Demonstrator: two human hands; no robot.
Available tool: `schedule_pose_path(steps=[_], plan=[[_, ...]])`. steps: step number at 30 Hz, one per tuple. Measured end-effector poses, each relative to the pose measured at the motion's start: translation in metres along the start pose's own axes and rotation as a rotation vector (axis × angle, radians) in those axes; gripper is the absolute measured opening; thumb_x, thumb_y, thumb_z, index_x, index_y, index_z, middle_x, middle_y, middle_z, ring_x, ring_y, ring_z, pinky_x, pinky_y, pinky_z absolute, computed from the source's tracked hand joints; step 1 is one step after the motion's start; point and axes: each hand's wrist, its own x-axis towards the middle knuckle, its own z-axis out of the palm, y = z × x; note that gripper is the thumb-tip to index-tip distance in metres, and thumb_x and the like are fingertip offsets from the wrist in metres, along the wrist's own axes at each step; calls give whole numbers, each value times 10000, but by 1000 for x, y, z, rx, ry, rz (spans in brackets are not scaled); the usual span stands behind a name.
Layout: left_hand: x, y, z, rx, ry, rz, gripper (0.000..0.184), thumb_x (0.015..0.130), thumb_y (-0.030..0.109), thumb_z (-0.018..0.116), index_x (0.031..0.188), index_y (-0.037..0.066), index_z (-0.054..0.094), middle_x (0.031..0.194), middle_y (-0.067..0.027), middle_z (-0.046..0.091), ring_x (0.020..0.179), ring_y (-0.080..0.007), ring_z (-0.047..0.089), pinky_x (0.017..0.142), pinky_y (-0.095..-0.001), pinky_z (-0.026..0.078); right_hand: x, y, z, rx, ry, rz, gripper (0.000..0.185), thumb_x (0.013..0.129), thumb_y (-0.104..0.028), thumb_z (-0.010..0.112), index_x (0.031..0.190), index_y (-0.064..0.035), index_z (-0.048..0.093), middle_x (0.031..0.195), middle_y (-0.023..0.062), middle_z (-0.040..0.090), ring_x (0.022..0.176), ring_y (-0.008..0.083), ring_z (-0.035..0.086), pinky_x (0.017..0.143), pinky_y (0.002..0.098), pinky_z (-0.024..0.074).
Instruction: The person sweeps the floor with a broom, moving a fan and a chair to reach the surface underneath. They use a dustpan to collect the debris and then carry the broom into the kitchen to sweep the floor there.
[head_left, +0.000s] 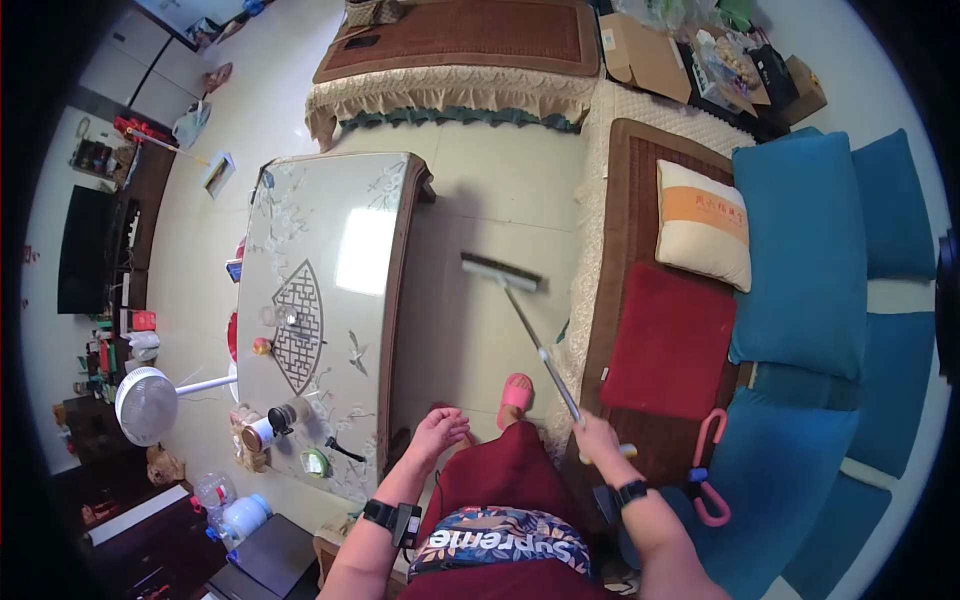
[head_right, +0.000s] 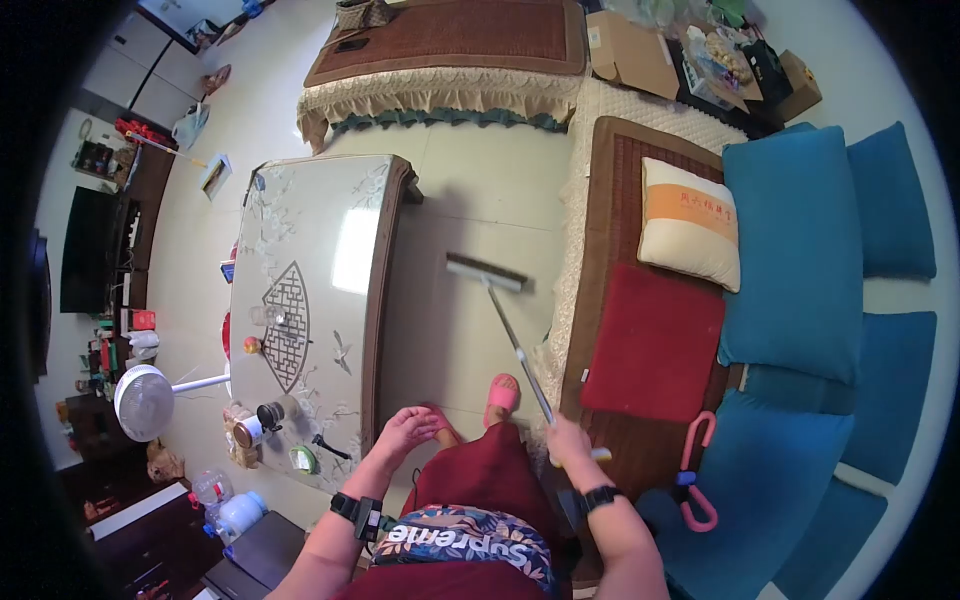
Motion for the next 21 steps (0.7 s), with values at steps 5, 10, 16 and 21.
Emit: schedule_pose_path(steps=[5,10,16,21], plan=[[10,31,29,36,-40,43,190,901,161,459,1057,53,464,993,-88,578,897,-170,586,776,-266,483,-71,64,-1,-150,-154,139,406,807,-327,536,1180,-166,515,973,165,611,952,331,567,811,425,444],[19,55,49,5,-112,88,200,896,169,474,1059,53,466,1007,-88,576,885,-165,582,770,-259,478,-36,53,-16,-141,-125,132,301,804,-312,537,1044,-136,579,946,158,616,929,336,571,780,429,455],[26,91,55,19,-106,96,203,892,165,482,1055,46,466,1007,-91,582,880,-171,588,767,-267,480,70,-14,-37,-150,-6,76,283,810,-266,504,997,-69,581,983,189,602,949,351,567,802,446,452],[65,123,34,-64,-103,48,185,892,142,471,1052,50,469,1002,-107,585,901,-193,587,782,-289,482,167,-100,-78,-176,35,79,287,811,-259,500,1003,-63,584,1019,178,597,978,336,560,825,436,445]])
